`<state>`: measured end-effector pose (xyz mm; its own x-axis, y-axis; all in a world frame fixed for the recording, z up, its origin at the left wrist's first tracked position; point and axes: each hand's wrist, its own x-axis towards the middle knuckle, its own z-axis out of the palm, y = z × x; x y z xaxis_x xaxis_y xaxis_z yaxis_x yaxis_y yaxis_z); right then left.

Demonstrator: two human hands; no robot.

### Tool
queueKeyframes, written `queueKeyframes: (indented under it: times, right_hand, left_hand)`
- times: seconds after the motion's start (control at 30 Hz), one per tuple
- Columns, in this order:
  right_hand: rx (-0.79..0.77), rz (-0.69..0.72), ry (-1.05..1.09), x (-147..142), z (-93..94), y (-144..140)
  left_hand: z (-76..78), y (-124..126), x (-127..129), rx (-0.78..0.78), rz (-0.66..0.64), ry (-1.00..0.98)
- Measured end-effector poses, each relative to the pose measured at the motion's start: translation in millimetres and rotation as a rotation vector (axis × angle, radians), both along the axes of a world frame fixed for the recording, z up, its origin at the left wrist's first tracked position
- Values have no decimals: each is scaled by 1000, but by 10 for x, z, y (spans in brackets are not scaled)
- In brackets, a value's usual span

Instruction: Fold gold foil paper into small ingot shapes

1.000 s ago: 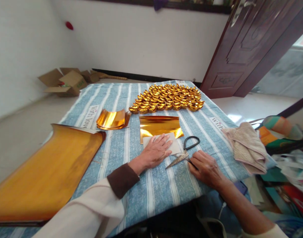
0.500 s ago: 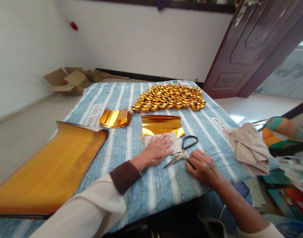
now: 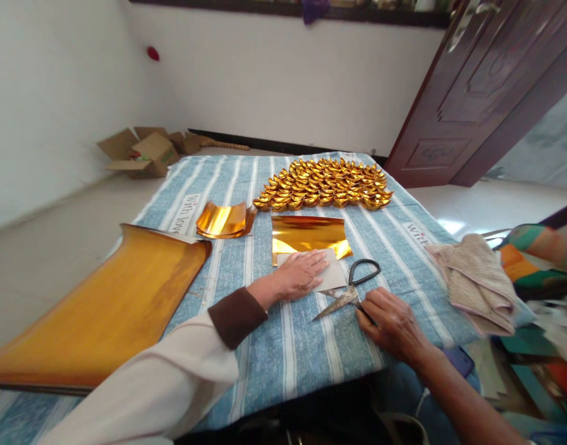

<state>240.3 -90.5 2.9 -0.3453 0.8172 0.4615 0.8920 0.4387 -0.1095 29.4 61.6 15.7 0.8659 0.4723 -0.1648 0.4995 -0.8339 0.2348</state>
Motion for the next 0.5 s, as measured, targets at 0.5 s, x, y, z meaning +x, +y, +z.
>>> queueKeyframes:
  times: [0.5]
  right_hand:
    - [-32, 3, 37, -9, 4, 23]
  left_hand:
    - [-24, 99, -123, 19, -77, -92]
